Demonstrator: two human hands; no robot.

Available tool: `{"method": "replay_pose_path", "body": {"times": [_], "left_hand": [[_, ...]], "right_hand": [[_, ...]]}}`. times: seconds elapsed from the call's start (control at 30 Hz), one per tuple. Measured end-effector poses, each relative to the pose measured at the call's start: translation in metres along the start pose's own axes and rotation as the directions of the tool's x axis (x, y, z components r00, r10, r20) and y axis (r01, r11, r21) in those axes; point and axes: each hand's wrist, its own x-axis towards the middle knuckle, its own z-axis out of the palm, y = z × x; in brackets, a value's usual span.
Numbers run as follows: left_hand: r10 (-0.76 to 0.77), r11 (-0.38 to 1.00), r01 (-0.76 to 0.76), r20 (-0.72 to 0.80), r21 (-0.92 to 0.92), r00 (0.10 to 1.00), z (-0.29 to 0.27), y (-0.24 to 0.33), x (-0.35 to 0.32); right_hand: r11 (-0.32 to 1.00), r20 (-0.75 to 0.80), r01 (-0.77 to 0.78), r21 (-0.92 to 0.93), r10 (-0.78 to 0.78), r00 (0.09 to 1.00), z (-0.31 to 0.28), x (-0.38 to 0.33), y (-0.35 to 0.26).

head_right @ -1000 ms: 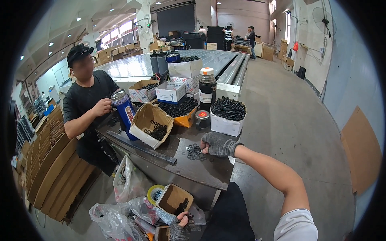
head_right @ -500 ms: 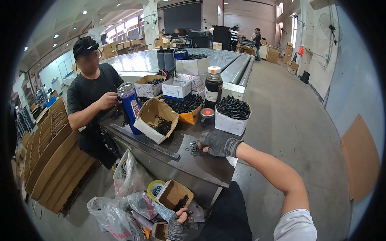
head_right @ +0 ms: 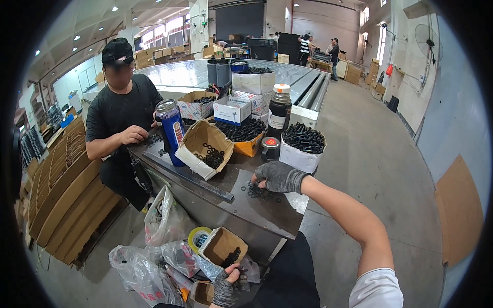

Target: Threading black plastic components onto a metal rod at a factory workbench.

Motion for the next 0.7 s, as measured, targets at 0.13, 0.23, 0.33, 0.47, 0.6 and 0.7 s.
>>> {"method": "replay_pose_path", "body": {"times": [0.13,0.23,0.33,0.47,0.6,0.7], "left_hand": [[-0.007,1.0,0.007,-0.012,0.016,1.0,0.0,0.0,-0.004],[-0.002,1.0,0.002,-0.036,-0.018,0.999,-0.007,-0.008,-0.003],[0.034,0.999,-0.035,-0.025,-0.018,0.999,-0.011,-0.016,0.004],[0.071,0.993,-0.065,0.056,-0.103,0.996,-0.011,-0.013,0.013],[0.02,0.991,-0.016,0.03,-0.135,0.999,-0.006,-0.002,0.005],[0.016,0.993,-0.011,0.04,-0.118,0.999,-0.005,0.003,0.0]], "right_hand": [[0.998,0.041,-0.057,-0.028,0.058,0.997,0.003,0.0,-0.001],[0.998,0.031,-0.056,-0.025,0.056,0.998,0.005,0.003,-0.006],[0.998,-0.067,0.04,0.039,-0.037,0.997,0.007,-0.003,0.011],[0.962,-0.072,-0.066,0.264,0.088,0.994,-0.008,-0.006,-0.001],[0.866,-0.034,-0.249,0.433,0.292,0.956,-0.03,-0.029,-0.076],[0.792,0.041,-0.171,0.586,0.181,0.983,-0.004,-0.067,-0.122]]}}
